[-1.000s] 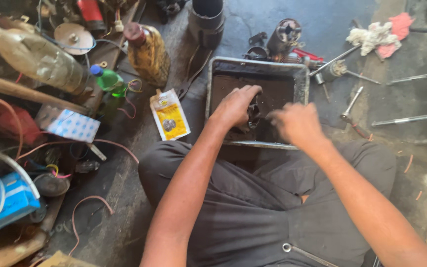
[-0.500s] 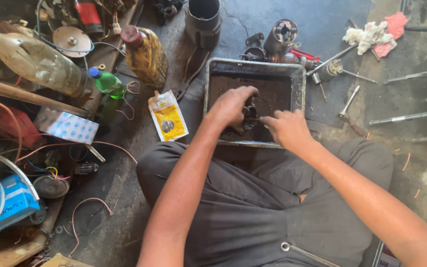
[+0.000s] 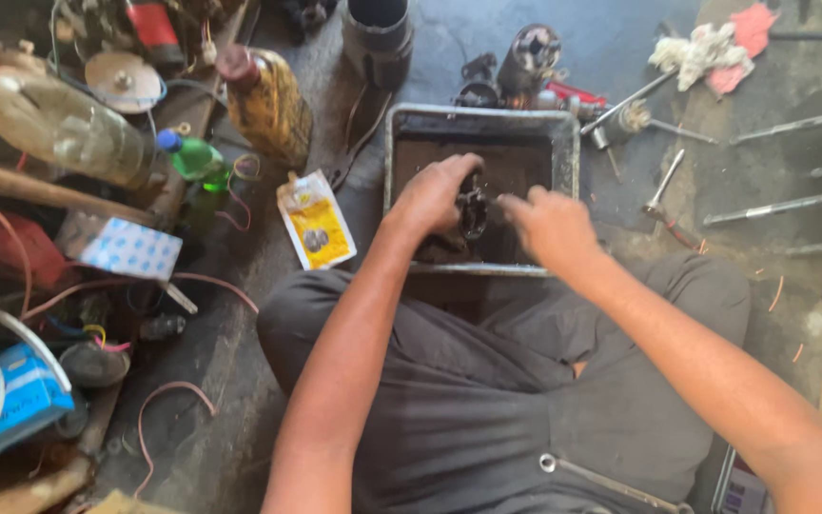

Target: The person sits on the workshop floor and disassembles an electric motor, separating the armature from its housing. They wipe the armature and housing with a cloth, pour liquid from a bottle into a metal tray, and scrub the motor housing in the tray with a brush.

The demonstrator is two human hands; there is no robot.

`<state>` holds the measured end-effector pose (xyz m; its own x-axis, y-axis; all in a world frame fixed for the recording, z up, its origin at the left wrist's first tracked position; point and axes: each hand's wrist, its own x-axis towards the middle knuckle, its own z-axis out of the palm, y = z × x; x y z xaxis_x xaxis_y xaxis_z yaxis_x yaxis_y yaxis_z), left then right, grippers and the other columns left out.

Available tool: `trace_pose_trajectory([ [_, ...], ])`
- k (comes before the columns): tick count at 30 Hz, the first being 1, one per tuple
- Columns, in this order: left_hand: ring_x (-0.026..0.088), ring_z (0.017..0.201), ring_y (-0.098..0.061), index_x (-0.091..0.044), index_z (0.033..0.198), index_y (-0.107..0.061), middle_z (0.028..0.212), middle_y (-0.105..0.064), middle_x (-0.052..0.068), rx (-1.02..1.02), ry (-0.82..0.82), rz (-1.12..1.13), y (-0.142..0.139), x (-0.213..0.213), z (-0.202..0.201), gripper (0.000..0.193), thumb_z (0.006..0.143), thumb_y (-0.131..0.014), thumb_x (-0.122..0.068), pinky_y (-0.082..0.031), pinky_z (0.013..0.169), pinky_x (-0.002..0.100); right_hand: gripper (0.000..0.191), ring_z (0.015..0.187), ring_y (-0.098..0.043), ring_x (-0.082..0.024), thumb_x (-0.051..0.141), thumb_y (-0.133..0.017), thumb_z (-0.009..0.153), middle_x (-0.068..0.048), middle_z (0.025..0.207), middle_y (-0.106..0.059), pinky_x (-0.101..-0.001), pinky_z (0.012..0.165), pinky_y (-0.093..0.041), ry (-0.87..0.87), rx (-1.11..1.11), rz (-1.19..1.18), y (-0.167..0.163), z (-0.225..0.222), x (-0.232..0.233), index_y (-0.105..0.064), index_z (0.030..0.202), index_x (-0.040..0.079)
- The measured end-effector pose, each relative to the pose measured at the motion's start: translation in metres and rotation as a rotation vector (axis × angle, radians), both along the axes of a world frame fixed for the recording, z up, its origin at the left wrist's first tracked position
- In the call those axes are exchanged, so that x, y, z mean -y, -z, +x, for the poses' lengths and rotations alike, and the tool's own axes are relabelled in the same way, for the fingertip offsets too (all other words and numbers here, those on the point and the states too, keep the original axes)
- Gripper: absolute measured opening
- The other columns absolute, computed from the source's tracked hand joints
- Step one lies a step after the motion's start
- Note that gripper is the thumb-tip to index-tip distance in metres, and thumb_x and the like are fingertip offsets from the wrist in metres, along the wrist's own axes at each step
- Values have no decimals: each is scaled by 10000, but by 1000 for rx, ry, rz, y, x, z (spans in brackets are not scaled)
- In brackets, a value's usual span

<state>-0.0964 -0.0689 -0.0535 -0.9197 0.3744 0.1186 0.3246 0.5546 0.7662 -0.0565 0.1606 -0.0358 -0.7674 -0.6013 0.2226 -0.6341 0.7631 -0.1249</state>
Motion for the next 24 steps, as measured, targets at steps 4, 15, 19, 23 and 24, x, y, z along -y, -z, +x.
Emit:
trace_pose_trajectory([
  [4, 396, 1081, -645, -106, 1200, -625, 1138, -704, 151, -15, 25, -57, -5, 1, 1, 594, 640, -709, 71, -518, 907, 474, 253, 633, -673, -375, 293, -671, 916, -140, 728, -652, -500, 550, -526, -4, 205, 52, 3, 4, -3, -744, 1116, 157],
  [15, 397, 1102, -632, -123, 1254, -619, 1205, -687, 128, -28, 2, -98, -10, -5, 10, 617, 678, -688, 88, -503, 933, 481, 227, 733, -686, -417, 346, -664, 955, -174, 777, -722, -518, 623, -553, 93, 447, -179, 0, 15, 0, -734, 1075, 166],
  [19, 386, 1139, -627, -114, 1263, -613, 1220, -673, 137, -4, -4, -85, -14, -4, 11, 608, 692, -699, 76, -503, 945, 475, 214, 725, -701, -405, 341, -633, 972, -170, 750, -719, -537, 622, -537, 212, 402, 94, 2, 15, -4, -737, 1102, 206],
  [23, 381, 1133, -634, -119, 1263, -620, 1227, -681, 120, -34, 3, -86, -15, -5, 12, 615, 690, -674, 98, -505, 950, 472, 235, 743, -707, -402, 362, -642, 962, -176, 770, -726, -518, 664, -552, 197, 413, 91, 0, 12, 1, -745, 1113, 214],
  [24, 382, 1133, -634, -115, 1263, -618, 1225, -679, 124, -37, 6, -92, -15, -5, 12, 617, 686, -675, 98, -504, 953, 473, 244, 745, -704, -410, 366, -645, 955, -186, 769, -726, -515, 680, -557, 201, 451, 92, -1, 12, 4, -750, 1122, 222],
])
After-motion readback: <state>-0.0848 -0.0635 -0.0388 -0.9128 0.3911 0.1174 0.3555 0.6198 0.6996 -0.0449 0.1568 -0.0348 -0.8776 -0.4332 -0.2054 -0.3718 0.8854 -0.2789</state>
